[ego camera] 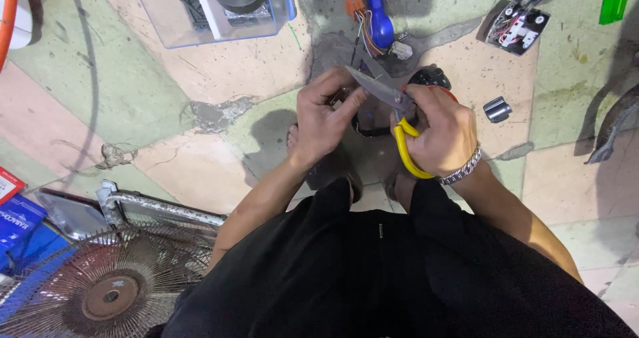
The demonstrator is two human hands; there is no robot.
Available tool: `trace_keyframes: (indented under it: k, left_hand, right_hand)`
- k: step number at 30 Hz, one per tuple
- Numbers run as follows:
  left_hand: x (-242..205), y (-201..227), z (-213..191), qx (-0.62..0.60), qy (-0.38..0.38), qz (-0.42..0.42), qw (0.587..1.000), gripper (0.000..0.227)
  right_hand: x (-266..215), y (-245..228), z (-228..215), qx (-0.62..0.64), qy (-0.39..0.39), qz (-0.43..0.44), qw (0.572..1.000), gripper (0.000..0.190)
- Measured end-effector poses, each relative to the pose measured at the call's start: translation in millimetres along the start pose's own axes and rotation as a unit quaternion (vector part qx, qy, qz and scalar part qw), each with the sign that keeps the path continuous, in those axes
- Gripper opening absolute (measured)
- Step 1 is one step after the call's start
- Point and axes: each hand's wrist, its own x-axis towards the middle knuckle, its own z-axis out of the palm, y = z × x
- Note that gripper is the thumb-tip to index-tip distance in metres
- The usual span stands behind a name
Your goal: The person works on a small black electronic device, using a lighter to heat and shrink orange tubing around wires. They use scissors to cut wires and a screwdriver to adjust components inside the device's casing. The person repeatedly connects and disconnects wires, manipulating the device and its internal parts.
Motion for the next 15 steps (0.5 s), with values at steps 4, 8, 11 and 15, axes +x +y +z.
trace_keyframes:
  k: [4,8,11,15]
  left_hand:
    - [1,-1,-2,-0.010,-0.011,0.007,1.000,0.007]
    - [4,6,-6,-0.054,-0.032,0.006,0.998,0.004]
    - [5,4,-11,-0.076,-0.049,0.003,0.996,0.006]
    - [7,5,-12,-0.089,-0.058,0.012,0.994,0.005]
  right_hand:
    - [0,3,2,-0.008,0.007,-0.022,1.000,0.046]
    - [6,3,0,-0.051,0.015,-0.046,0.998,0.041]
    - [6,5,-1,-0.059,0.007,-0.056,0.997,0.042]
    - [6,9,-1,-0.047,-0.008,-0.056,0.997,0.044]
